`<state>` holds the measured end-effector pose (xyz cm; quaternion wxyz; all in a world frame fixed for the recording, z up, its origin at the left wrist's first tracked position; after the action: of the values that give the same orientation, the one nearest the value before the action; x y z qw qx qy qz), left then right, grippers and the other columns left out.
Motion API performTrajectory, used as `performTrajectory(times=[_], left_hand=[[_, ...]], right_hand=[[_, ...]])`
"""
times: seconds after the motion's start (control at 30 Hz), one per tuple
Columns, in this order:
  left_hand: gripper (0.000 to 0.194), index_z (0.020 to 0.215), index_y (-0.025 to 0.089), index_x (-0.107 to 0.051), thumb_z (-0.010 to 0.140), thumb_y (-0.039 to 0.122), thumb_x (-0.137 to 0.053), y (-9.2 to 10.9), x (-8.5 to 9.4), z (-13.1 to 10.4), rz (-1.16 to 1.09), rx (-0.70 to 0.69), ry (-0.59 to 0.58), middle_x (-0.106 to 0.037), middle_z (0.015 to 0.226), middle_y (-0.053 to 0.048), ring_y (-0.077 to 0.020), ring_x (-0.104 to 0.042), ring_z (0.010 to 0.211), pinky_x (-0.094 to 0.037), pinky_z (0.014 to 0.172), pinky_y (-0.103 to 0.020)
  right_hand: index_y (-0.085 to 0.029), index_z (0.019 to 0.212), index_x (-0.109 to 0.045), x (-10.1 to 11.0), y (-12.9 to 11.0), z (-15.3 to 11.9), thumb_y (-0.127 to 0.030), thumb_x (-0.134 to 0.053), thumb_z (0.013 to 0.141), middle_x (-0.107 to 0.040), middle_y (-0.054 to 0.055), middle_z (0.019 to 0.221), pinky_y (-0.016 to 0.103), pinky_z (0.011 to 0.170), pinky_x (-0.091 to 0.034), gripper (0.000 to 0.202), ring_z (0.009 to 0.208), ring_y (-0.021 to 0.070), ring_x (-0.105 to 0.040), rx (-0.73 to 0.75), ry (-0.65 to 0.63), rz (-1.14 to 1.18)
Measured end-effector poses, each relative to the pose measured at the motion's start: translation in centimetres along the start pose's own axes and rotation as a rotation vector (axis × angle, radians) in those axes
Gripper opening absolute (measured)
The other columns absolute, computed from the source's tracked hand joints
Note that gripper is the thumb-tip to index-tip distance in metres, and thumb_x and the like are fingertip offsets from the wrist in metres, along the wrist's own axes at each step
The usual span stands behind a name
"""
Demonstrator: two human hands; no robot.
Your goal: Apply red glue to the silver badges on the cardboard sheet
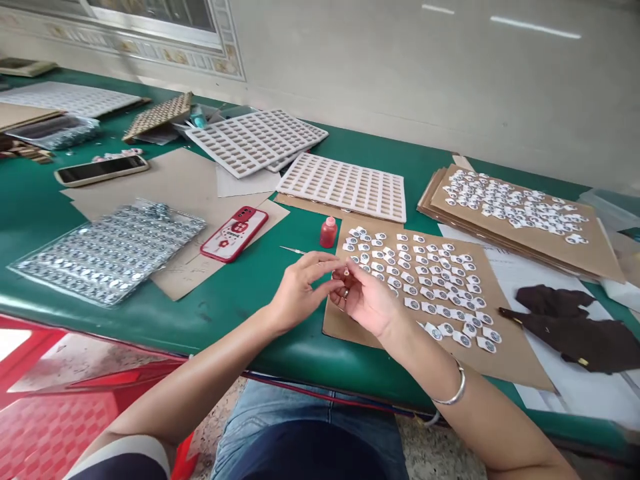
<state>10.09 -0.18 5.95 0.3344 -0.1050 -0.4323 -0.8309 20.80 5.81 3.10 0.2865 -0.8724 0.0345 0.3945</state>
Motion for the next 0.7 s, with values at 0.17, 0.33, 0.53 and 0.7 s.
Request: performTrajectory(times=[0.17, 0.33, 0.53, 0.7], left_hand=[[0.018, 0.099, 0.022, -0.065, 0.082, 0.017, -0.061, 0.0, 1.7, 0.1, 0.054, -0.096, 0.075, -0.064, 0.099, -0.005, -0.0143, -0.060, 0.092, -0.051, 0.081, -0.030], [0.013, 0.091, 0.020, -0.066, 0.081, 0.015, -0.061, -0.3, 4.1, -0.4, 0.081, -0.138, 0.147, -0.065, 0.094, -0.006, -0.0147, -0.061, 0.087, -0.051, 0.077, -0.030], [0.006, 0.087, 0.018, -0.061, 0.082, 0.018, -0.059, -1.1, 10.8, -2.0, 0.040, 0.085, 0.379, -0.069, 0.085, -0.002, -0.0144, -0.064, 0.085, -0.047, 0.093, -0.033], [0.008, 0.090, 0.019, -0.060, 0.083, 0.021, -0.056, -4.2, 17.4, -5.3, 0.378, 0.174, 0.520, -0.068, 0.083, -0.001, -0.0148, -0.064, 0.083, -0.051, 0.080, -0.027]], right_hand=[[-0.016, 0.080, -0.063, -1.7, 1.3, 0.5, -0.027, -0.065, 0.078, -0.061, -0.002, 0.064, 0.022, 0.057, -0.051, 0.012, 0.055, 0.0076, -0.056, 0.011, -0.014, -0.001], [-0.017, 0.079, -0.064, -3.9, 2.7, 1.3, -0.028, -0.068, 0.075, -0.061, -0.002, 0.065, 0.023, 0.059, -0.052, 0.012, 0.057, 0.0082, -0.057, -0.006, -0.058, -0.084], [-0.013, 0.082, -0.066, -7.7, 4.8, 2.8, -0.033, -0.065, 0.078, -0.063, 0.002, 0.072, 0.022, 0.056, -0.050, 0.020, 0.059, 0.0095, -0.058, -0.105, -0.097, -0.337], [-0.012, 0.086, -0.066, -11.4, 5.5, 5.6, -0.027, -0.060, 0.080, -0.064, 0.003, 0.076, 0.021, 0.055, -0.050, 0.017, 0.059, 0.0089, -0.058, -0.107, -0.085, -0.546]])
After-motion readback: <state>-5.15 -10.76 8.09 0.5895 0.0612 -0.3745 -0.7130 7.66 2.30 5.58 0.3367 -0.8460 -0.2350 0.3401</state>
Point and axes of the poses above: each hand's wrist, its own z-axis towards the middle knuckle, its own x-axis out of the back of the hand, y = z × x, the point moved 4 cm from there along z, towards the middle knuckle
